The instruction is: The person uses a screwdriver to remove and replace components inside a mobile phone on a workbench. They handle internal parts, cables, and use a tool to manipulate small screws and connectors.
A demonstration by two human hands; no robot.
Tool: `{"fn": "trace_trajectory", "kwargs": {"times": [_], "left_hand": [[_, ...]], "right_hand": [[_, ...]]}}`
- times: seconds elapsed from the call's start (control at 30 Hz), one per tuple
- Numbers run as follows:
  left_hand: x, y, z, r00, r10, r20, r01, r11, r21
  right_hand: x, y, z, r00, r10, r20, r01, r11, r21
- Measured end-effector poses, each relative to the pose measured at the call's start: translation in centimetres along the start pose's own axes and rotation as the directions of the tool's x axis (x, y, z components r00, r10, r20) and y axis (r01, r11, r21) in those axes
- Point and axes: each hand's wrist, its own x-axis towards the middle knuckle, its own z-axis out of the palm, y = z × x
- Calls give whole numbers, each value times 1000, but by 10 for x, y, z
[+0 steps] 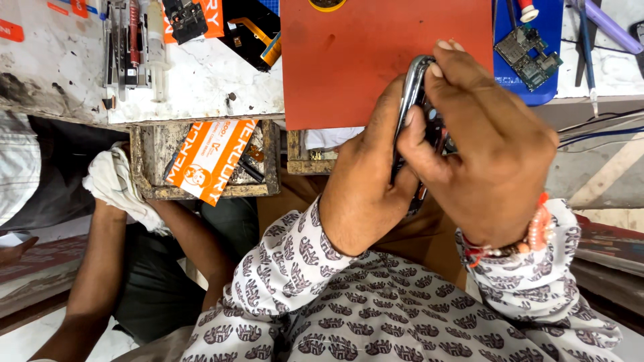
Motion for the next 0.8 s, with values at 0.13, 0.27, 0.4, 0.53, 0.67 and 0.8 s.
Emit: {"fn": "trace_trajectory", "kwargs": {"times": [0.13, 0.27, 0.4, 0.53, 0.67, 0.8], "left_hand": [[1, 1, -4, 995, -98, -2, 98, 994, -55], [-1, -1, -6, 999, 33, -25, -33, 999, -8], [-2, -5, -5, 1000, 22, -21, -22, 1000, -12], [-3, -8, -2, 999, 25, -40, -25, 1000, 15], [-2, -10, 2, 999, 10, -53, -8, 999, 34], [-3, -14, 3, 999, 12, -51, -9, 999, 43]], "right_hand": [[-1, 6, -3, 998, 63, 26, -67, 984, 166], [1, 3, -4, 997, 71, 28, -75, 980, 185], [3, -3, -4, 997, 70, 31, -74, 979, 191], [4, -3, -3, 998, 54, 30, -59, 983, 173], [5, 0, -4, 996, 70, 63, -80, 980, 181], [6, -1, -3, 991, 104, 83, -116, 980, 160]]}}
